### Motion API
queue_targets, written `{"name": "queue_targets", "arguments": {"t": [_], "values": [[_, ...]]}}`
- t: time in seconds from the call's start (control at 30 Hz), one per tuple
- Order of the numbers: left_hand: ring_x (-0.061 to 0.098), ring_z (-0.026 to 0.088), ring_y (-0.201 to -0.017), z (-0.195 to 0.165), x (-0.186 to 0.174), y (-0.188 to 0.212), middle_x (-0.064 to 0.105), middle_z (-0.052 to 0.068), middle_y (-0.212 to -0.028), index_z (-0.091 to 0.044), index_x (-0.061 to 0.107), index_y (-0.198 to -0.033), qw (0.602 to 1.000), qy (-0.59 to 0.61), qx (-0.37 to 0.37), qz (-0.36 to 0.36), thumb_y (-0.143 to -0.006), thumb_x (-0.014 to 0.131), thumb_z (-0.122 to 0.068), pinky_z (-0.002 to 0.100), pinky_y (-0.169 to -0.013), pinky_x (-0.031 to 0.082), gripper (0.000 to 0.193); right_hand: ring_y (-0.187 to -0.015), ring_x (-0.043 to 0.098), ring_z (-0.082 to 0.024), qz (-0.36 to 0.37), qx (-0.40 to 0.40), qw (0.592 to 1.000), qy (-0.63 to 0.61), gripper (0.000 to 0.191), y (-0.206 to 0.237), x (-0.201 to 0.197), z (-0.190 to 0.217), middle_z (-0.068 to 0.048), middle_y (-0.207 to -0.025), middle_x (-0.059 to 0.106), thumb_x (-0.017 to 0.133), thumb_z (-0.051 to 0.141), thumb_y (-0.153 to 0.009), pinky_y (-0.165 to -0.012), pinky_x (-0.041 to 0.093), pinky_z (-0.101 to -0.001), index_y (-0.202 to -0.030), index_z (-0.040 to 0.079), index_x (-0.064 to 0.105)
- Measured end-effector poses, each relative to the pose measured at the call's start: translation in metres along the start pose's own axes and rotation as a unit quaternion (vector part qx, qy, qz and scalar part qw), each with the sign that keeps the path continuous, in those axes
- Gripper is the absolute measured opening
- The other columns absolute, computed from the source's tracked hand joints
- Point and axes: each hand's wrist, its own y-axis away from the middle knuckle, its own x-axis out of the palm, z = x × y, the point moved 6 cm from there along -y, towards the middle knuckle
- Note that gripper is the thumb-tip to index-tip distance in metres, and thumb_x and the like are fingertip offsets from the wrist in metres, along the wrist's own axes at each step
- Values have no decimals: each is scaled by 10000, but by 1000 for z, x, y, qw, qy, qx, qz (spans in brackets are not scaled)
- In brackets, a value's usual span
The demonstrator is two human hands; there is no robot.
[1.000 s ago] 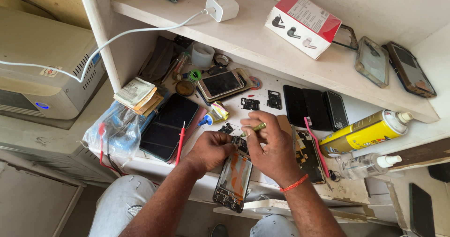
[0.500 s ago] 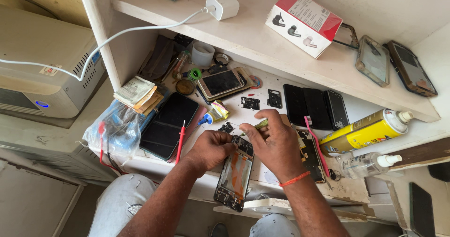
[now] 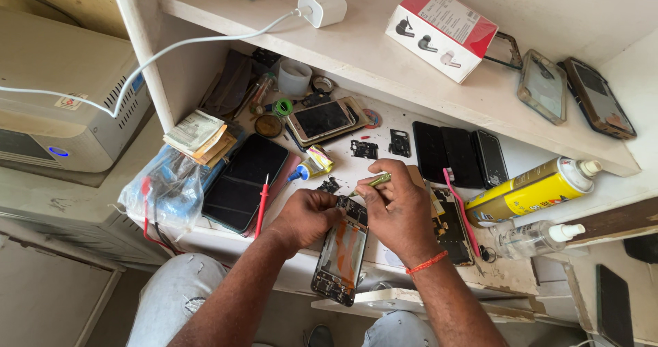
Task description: The person disassembles a smartphone on a cluttered workbench. They remove the back cover, disconnect internal components, and use a screwdriver and a prying tool to separate parts. The person then reassembles the phone by reconnecting components and placing the back cover back on.
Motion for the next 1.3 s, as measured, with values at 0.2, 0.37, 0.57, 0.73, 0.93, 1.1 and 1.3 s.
{"name": "queue_targets", "arguments": {"t": [0.2, 0.37, 0.57, 0.73, 0.93, 1.1, 1.3], "values": [[586, 74, -669, -1, 0, 1, 723, 14, -761, -26, 780, -907, 1000, -8, 4, 3, -898, 728, -170, 272, -672, 517, 154, -788, 809, -152, -23, 23, 998, 61, 378, 1, -1, 4, -100, -867, 803, 778, 56, -879, -645, 634, -280, -1179, 88, 551], [572, 74, -652, 1, 0, 1, 710, 3, -748, -39, 775, -897, 1000, 13, 2, 1, -907, 721, -166, 264, -637, 498, 138, -828, 805, -156, -27, -8, 998, 48, 362, 1, -2, 7, -106, -898, 795, 761, 36, -896, -677, 636, -277, -1188, 63, 549], [577, 86, -658, 8, 0, -5, 700, 5, -758, -23, 742, -877, 995, 100, 9, -1, -910, 733, -128, 263, -613, 494, 111, -1014, 760, -177, -129, -95, 981, -106, 275, 21, -34, -13, -138, -1094, 757, 712, -20, -986, -862, 644, -272, -1210, 22, 559], [603, 75, -695, 12, -1, -9, 720, 5, -798, -20, 714, -879, 991, 129, 26, -2, -908, 741, -101, 251, -643, 510, 90, -1022, 745, -198, -191, -15, 980, 47, 182, 51, -59, -52, -152, -1177, 761, 696, -51, -927, -841, 601, -291, -1098, 11, 700], [595, 85, -692, 13, 0, -9, 688, 3, -786, -27, 697, -870, 988, 156, 13, 6, -923, 739, -118, 265, -636, 516, 114, -1106, 745, -260, -147, -49, 970, 186, 219, 76, -45, -68, -133, -1214, 744, 662, -33, -909, -957, 584, -338, -1097, 27, 759], [640, 74, -730, 10, -2, -5, 706, -13, -800, -64, 695, -880, 991, 133, 4, -8, -909, 741, -128, 267, -678, 558, 84, -1089, 716, -299, -83, -96, 965, 230, 202, 72, -29, -68, -126, -1209, 736, 657, -21, -867, -948, 565, -384, -1039, 18, 755], [643, 82, -733, 9, -4, -3, 696, -15, -800, -78, 688, -897, 992, 122, -14, -10, -915, 742, -142, 287, -687, 582, 86, -999, 650, -289, -69, -75, 944, 315, 143, 61, -30, -58, -101, -1146, 748, 692, 18, -811, -897, 526, -416, -928, 50, 767]]}}
